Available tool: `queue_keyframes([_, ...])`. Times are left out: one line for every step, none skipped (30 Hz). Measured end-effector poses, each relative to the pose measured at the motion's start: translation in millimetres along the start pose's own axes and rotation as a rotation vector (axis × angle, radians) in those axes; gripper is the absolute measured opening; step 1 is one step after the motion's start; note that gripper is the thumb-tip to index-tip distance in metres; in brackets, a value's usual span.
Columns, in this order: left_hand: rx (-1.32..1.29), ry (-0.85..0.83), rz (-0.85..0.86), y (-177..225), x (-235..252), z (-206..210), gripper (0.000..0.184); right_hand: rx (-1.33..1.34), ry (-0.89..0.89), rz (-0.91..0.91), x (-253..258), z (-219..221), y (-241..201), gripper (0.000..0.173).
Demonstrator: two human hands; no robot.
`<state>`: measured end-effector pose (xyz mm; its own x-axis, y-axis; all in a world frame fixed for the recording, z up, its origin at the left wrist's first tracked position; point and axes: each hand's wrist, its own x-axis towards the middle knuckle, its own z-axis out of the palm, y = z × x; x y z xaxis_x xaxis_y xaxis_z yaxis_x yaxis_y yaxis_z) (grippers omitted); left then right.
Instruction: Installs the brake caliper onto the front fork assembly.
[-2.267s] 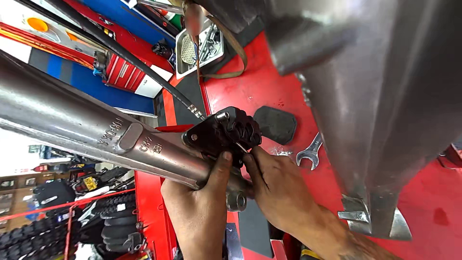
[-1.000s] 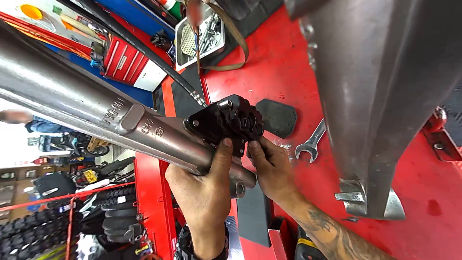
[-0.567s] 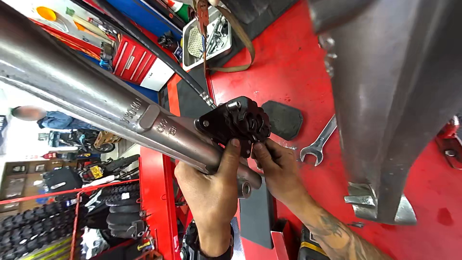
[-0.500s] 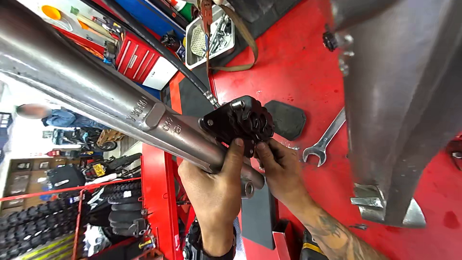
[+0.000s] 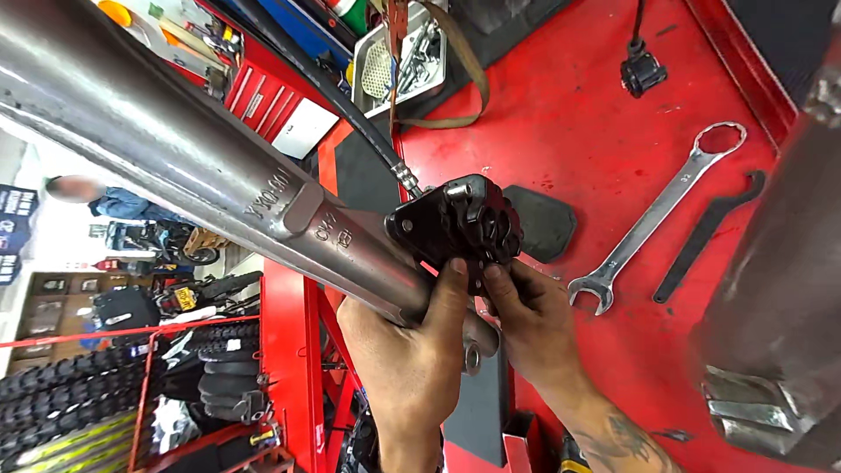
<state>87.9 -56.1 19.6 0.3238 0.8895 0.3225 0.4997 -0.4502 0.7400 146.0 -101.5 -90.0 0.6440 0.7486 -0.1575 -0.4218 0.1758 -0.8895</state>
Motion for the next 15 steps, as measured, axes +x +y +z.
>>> queue_keyframes([-0.003, 0.002, -0.004, 0, 0, 0, 0.021, 0.018, 0.011, -0.001, 0, 1, 2, 0.028])
queue_keyframes([-0.014, 0.002, -0.010, -1, 0, -1, 0.021, 0.033, 0.023, -0.001, -1, 2, 4, 0.027])
queue_keyframes([-0.025, 0.001, -0.016, -1, 0, -1, 0.022, 0.038, 0.035, -0.005, -1, 3, 6, 0.027])
queue_keyframes([-0.038, -0.002, -0.023, -1, -1, -1, 0.022, 0.045, 0.041, -0.004, -2, 4, 8, 0.027])
queue_keyframes([-0.052, -0.003, -0.022, -2, -1, -1, 0.022, 0.061, 0.042, -0.006, -2, 4, 9, 0.027])
queue_keyframes([-0.056, -0.001, -0.023, -2, -1, -1, 0.022, 0.076, 0.037, -0.005, -2, 4, 10, 0.027])
queue_keyframes([-0.065, -0.003, -0.025, -3, -2, -1, 0.022, 0.092, 0.029, -0.006, -1, 4, 10, 0.028])
queue_keyframes([-0.056, -0.003, -0.026, -2, -2, -1, 0.023, 0.096, 0.014, -0.006, -1, 3, 8, 0.027])
queue_keyframes([-0.033, -0.002, -0.022, -2, -2, -1, 0.023, 0.090, -0.007, -0.002, -1, 1, 5, 0.027])
queue_keyframes([0.001, 0.004, -0.014, -1, -2, 0, 0.022, 0.079, -0.030, 0.009, 0, -1, 2, 0.027])
queue_keyframes([0.023, 0.010, -0.009, -1, -2, 1, 0.021, 0.065, -0.047, 0.022, 1, -3, 0, 0.027])
queue_keyframes([0.024, 0.012, -0.006, -1, -3, 2, 0.021, 0.046, -0.056, 0.024, 0, -4, -1, 0.027])
queue_keyframes([0.013, 0.017, -0.002, -1, -3, 3, 0.022, 0.029, -0.067, 0.016, 0, -6, 0, 0.026])
queue_keyframes([-0.002, 0.025, 0.003, -2, -3, 4, 0.023, 0.018, -0.068, 0.006, 0, -7, 2, 0.025])
queue_keyframes([-0.019, 0.040, 0.008, -3, -3, 5, 0.024, 0.013, -0.070, 0.001, 1, -7, 3, 0.025])
